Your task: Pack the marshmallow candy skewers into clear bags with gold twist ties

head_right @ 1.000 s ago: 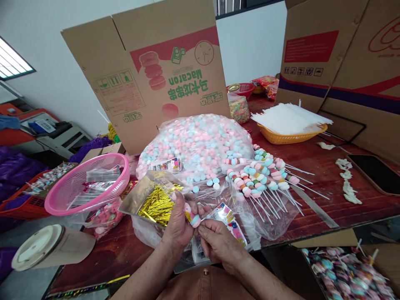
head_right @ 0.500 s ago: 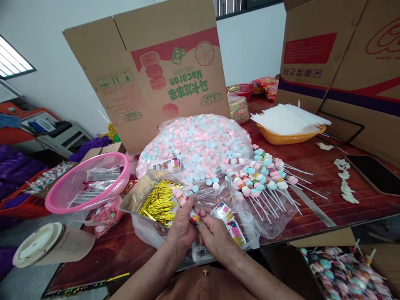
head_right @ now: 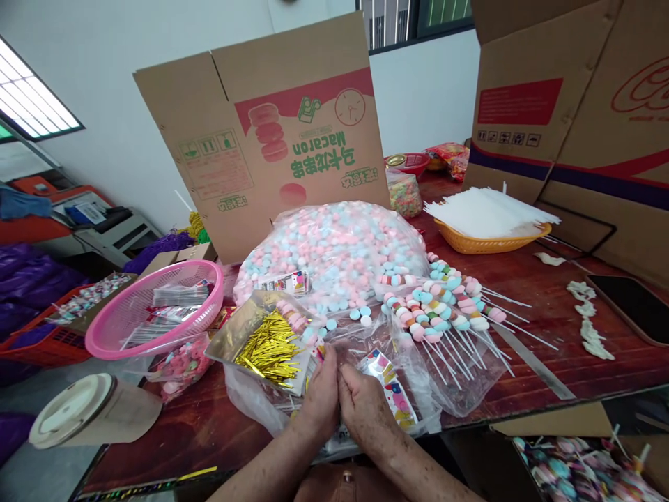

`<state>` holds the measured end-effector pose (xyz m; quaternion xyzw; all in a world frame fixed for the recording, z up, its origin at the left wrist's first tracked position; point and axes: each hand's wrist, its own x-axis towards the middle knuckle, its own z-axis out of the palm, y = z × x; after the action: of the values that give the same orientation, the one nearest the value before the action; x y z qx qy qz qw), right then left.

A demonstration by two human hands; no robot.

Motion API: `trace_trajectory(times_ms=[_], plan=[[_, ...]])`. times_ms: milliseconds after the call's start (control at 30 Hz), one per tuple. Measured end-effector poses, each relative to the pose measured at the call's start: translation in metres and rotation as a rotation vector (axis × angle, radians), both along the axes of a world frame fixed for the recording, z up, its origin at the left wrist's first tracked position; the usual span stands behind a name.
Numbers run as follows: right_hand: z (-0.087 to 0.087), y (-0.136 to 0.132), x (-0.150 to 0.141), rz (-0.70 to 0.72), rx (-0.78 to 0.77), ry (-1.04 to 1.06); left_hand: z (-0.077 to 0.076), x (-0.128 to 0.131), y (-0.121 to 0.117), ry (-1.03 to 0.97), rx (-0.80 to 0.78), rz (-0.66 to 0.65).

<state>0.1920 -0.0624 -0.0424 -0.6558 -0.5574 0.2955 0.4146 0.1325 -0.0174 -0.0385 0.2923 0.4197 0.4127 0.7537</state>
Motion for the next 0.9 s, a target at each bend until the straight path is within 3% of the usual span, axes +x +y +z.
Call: trace_trajectory(times_ms=[100,233,333,367,400,467,533,567,667,767,900], plan=[[-0.001,0.000,0.003,-0.009,0.016,-0.010,0.010,-0.019,-0.002,0.108,0.130,-0.161],[0.010,-0.002,0.022,0.048,0.031,0.002,0.056,-0.067,0.011,0.495,0.637,-0.458],[0.026,-0.003,0.041,0.204,-0.018,-0.030,0.088,-0.094,0.035,0.915,1.099,-0.174],[0.032,-0.003,0.046,0.258,-0.024,-0.035,0.093,-0.097,0.043,1.127,1.231,-0.195],[0.038,-0.003,0.051,0.301,-0.027,-0.042,0.094,-0.098,0.049,1.291,1.371,-0.282],[0.049,-0.002,0.060,0.361,-0.030,-0.069,0.087,-0.094,0.056,1.491,1.492,-0.601],[0.056,-0.002,0.067,0.407,-0.026,-0.128,0.074,-0.085,0.053,1.519,1.427,-0.876],[0.059,-0.001,0.070,0.430,-0.020,-0.166,0.067,-0.081,0.049,1.499,1.361,-0.947],[0.060,0.002,0.074,0.483,-0.007,-0.298,0.050,-0.070,0.033,1.396,1.217,-1.006],[0.054,0.011,0.072,0.479,-0.028,-0.341,0.036,-0.065,0.021,1.253,1.135,-0.959],[0.036,0.024,0.062,0.318,-0.048,0.059,0.020,-0.064,0.017,0.925,0.860,-0.678]])
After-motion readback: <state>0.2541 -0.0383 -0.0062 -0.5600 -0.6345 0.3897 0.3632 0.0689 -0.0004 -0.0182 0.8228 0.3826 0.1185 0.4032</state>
